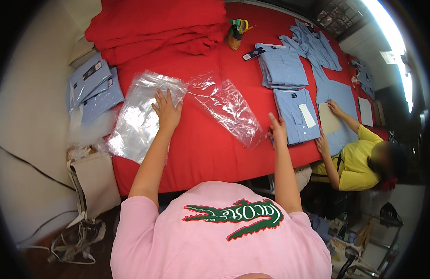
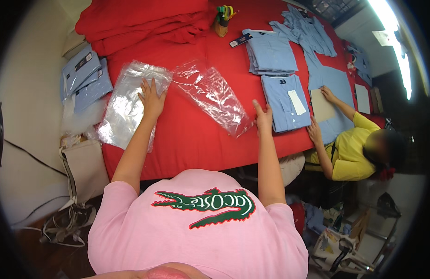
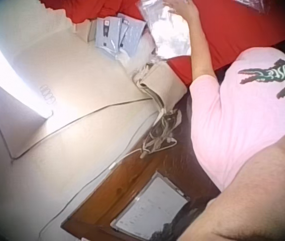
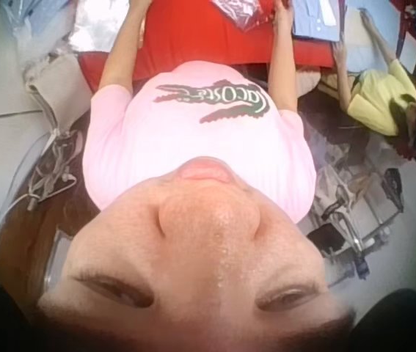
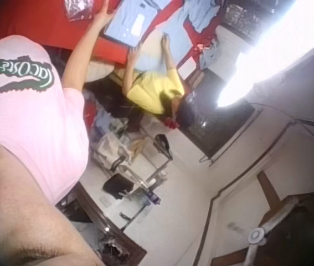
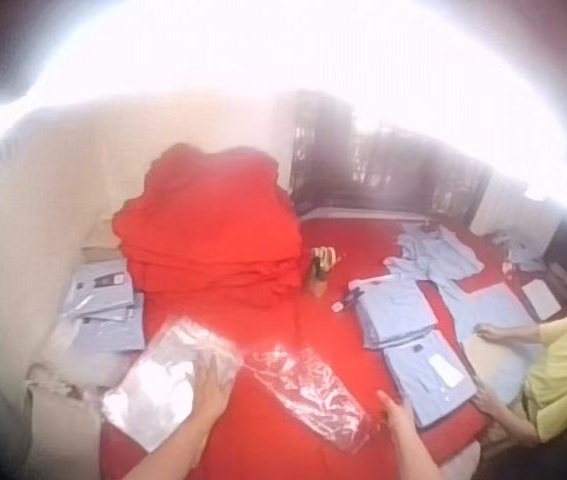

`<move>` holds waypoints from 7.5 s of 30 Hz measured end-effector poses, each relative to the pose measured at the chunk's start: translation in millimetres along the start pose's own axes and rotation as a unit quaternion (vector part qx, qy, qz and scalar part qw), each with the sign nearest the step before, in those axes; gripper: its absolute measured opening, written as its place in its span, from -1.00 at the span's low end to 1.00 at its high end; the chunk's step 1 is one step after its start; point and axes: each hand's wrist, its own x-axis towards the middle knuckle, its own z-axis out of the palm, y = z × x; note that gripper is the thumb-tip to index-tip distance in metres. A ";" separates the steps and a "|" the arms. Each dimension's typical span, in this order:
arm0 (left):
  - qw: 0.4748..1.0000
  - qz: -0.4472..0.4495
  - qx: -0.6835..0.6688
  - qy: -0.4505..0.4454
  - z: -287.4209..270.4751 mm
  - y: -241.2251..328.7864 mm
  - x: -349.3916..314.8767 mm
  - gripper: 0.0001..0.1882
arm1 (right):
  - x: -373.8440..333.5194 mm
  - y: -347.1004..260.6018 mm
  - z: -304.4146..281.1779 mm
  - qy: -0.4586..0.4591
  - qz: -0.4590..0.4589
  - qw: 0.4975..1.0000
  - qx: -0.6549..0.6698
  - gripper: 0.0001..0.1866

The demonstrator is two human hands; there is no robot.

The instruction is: The person packs folded blue shirts into clear plastic bags by hand, using a small blue tool to assist with clearing air or tucking edges.

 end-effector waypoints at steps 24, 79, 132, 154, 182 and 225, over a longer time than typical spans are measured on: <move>0.983 -0.065 0.121 -0.124 -5.9 -48.0 -4.2 -0.05 | -36.0 34.3 -31.2 -0.307 0.076 0.945 -0.087 -0.88; 0.532 -0.308 -0.700 -0.364 178.4 386.8 -205.1 -0.44 | -80.4 113.6 -468.5 -0.051 -0.046 0.998 0.017 -0.75; 0.882 0.140 -0.298 -0.337 -52.1 134.1 -352.8 -0.15 | -189.7 156.9 -121.1 -0.577 -0.166 0.785 -0.151 -0.76; 0.837 0.168 -0.176 -0.489 -25.2 102.9 -363.4 -0.68 | -194.5 127.6 -143.3 -0.497 -0.111 0.841 -0.183 -0.75; 0.980 0.162 0.104 -0.040 -42.7 36.9 -332.1 -0.93 | -195.0 118.0 -61.4 -0.317 -0.396 0.797 -0.328 -0.83; 0.960 0.185 -0.176 -0.117 -50.0 63.4 -284.6 -0.88 | -161.2 88.7 -46.9 -0.344 -0.313 0.858 -0.216 -0.54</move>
